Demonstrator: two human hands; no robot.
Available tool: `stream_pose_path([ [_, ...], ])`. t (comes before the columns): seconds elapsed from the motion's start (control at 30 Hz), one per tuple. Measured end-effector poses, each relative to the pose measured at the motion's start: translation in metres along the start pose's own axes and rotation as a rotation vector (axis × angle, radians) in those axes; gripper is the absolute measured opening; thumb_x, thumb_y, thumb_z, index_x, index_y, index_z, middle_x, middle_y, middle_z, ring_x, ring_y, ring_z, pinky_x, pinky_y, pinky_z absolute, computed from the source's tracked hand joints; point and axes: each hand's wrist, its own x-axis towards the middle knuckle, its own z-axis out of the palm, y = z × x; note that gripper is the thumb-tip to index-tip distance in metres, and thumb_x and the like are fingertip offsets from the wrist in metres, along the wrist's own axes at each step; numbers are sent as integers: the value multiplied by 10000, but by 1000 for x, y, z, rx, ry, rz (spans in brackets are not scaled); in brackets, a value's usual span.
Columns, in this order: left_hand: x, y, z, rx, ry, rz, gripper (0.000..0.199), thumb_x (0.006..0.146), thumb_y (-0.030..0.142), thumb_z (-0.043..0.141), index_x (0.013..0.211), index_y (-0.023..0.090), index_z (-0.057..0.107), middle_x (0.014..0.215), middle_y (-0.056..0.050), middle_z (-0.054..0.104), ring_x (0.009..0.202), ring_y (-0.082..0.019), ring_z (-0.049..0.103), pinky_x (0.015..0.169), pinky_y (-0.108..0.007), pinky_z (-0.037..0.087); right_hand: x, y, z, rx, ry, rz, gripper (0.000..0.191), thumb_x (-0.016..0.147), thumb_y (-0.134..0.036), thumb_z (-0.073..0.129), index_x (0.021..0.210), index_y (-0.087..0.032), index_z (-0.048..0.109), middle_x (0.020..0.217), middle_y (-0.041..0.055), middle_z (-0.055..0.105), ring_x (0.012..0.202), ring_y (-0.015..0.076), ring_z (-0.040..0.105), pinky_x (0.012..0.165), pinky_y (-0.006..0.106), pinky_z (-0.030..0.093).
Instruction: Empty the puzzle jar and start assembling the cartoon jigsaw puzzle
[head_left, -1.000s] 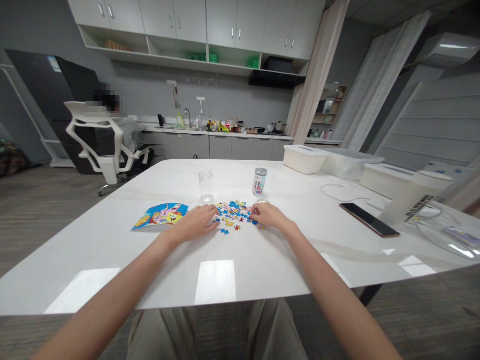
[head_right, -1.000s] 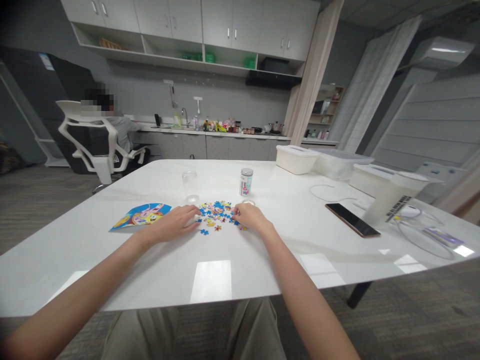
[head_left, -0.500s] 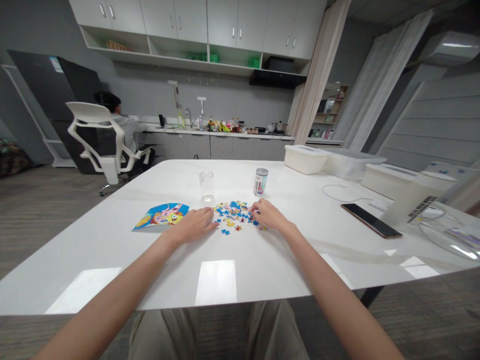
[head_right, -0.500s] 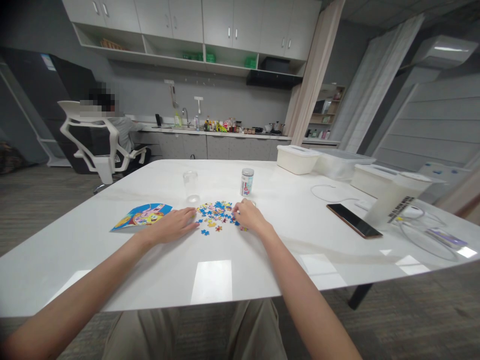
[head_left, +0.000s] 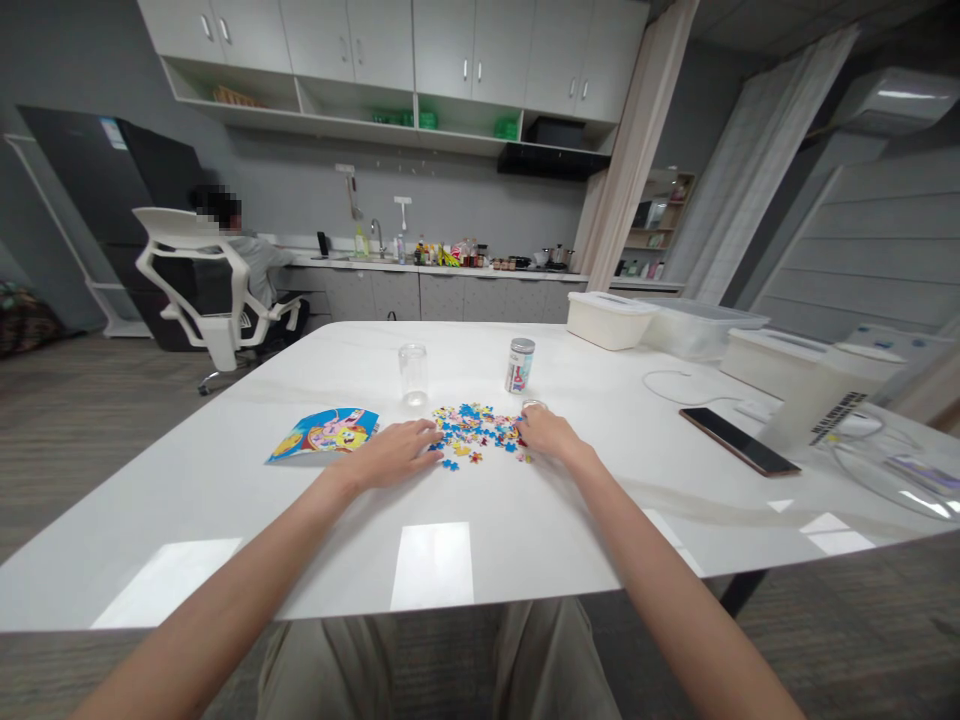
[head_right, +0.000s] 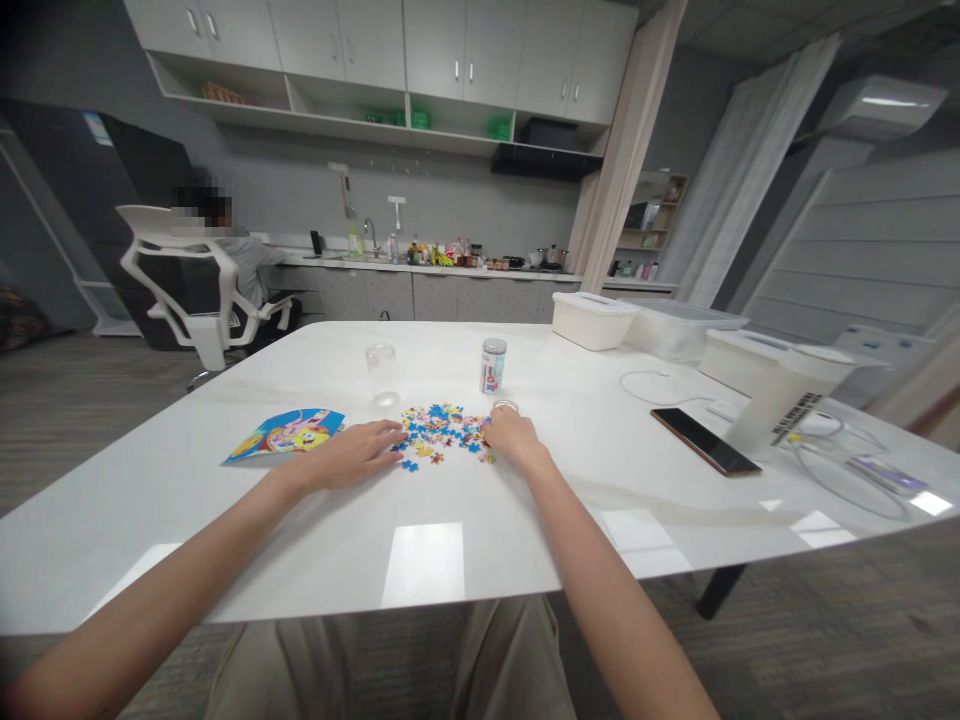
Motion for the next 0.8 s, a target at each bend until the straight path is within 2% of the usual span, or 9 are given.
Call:
stream_pose_path([
  [0.1, 0, -1, 2, -3, 24, 13, 443, 986, 445, 321, 1286, 192, 527, 1351, -124, 549, 1187, -257, 563, 988, -379, 431, 0, 2, -1, -19, 55, -1, 319, 939, -239, 392, 1110, -101, 624, 1310, 226, 556, 1226, 323, 525, 959, 407, 434],
  [0.17, 0, -2, 4, -11, 26, 16, 470, 986, 463, 316, 1332, 201, 495, 1395, -112, 523, 1247, -247, 520, 1021, -362, 403, 1, 3, 0, -14, 83, -48, 328, 941, -232, 394, 1139, -104, 621, 1320, 204, 557, 1242, 302, 514, 1001, 403, 416],
  [0.33, 1, -2, 7, -48, -21, 72, 497, 1000, 479, 264, 1361, 207, 471, 1449, -77, 482, 1349, -207, 413, 1097, -335, 311, 5, -4, 5, 70, 111, -317, 342, 949, -233, 432, 1232, -124, 588, 1412, 144, 505, 1320, 219, 457, 1124, 358, 316],
  [0.43, 2, -2, 8, -37, 6, 67, 473, 996, 476, 281, 1320, 214, 504, 1415, -86, 515, 1286, -217, 482, 1057, -343, 353, 5, -12, 11, 151, 92, -487, 350, 938, -236, 462, 1258, -167, 585, 1428, 121, 497, 1359, 215, 414, 1137, 395, 311],
  [0.53, 2, -2, 7, -9, 18, 30, 448, 990, 467, 306, 1276, 206, 531, 1356, -106, 554, 1194, -239, 553, 1001, -366, 403, 2, -21, 17, 185, 62, -594, 366, 929, -207, 458, 1270, -188, 590, 1415, 100, 517, 1355, 205, 421, 1140, 399, 312],
  [0.8, 1, 2, 2, 24, 55, -14, 370, 979, 443, 347, 1138, 201, 577, 1176, -89, 619, 1003, -219, 621, 879, -347, 450, -3, -34, 21, 150, 35, -686, 332, 917, -195, 482, 1207, -187, 643, 1371, 115, 557, 1295, 230, 488, 1091, 425, 366],
])
